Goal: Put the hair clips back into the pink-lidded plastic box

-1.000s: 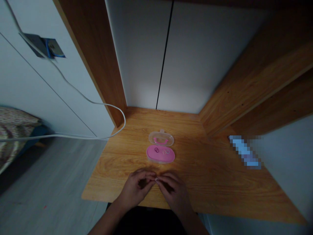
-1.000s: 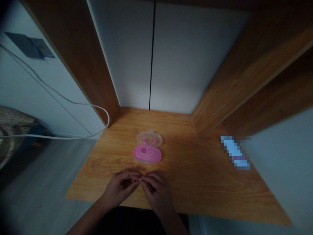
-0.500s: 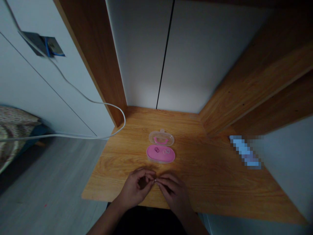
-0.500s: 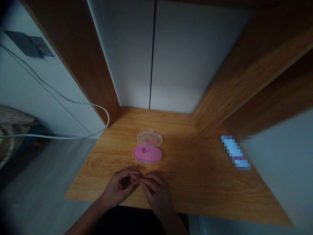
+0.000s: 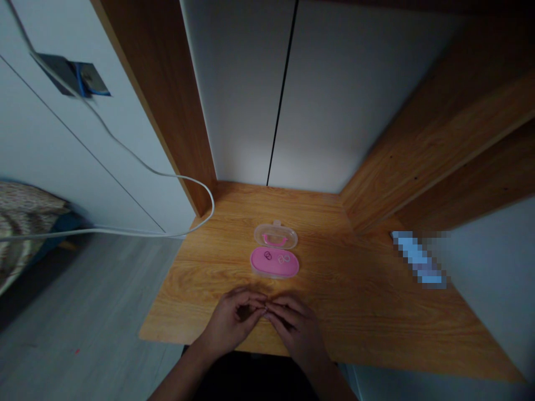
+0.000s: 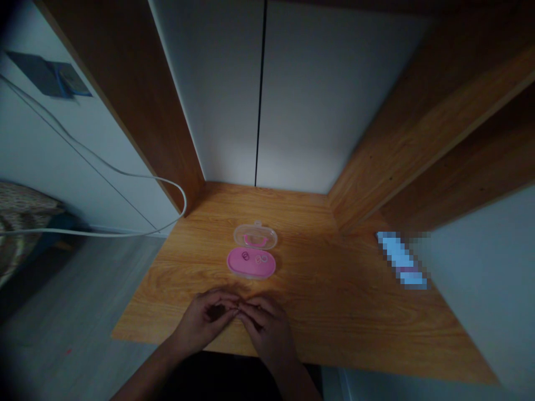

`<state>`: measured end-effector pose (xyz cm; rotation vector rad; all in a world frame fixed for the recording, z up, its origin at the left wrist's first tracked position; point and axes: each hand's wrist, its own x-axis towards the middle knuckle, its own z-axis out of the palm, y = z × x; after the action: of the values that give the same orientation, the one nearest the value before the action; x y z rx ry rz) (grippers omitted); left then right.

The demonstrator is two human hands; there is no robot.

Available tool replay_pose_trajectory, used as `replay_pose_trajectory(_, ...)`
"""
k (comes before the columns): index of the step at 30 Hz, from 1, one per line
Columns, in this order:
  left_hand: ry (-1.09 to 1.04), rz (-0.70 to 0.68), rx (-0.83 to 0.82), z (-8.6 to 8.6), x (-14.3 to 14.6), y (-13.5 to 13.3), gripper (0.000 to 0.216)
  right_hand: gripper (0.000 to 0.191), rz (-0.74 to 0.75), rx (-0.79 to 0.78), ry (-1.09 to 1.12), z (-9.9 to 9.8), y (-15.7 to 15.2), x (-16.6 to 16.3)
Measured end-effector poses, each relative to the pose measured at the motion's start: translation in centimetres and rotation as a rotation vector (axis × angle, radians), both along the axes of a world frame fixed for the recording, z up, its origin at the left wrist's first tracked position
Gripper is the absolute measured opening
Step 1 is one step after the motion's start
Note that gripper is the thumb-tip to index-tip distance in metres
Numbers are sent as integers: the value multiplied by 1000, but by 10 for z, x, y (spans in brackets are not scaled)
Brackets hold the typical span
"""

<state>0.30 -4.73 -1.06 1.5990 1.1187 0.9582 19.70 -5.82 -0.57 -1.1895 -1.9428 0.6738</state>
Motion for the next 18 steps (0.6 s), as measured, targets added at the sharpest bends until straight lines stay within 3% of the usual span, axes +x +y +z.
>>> replay_pose_trajectory(10, 85, -15, 79, 10, -2, 0, 19, 18, -20, 20, 17, -2, 3, -1)
replay_pose_trajectory(18, 55, 22, 55, 6, -2, -1, 18, 16, -82, 90, 32, -3, -2, 0)
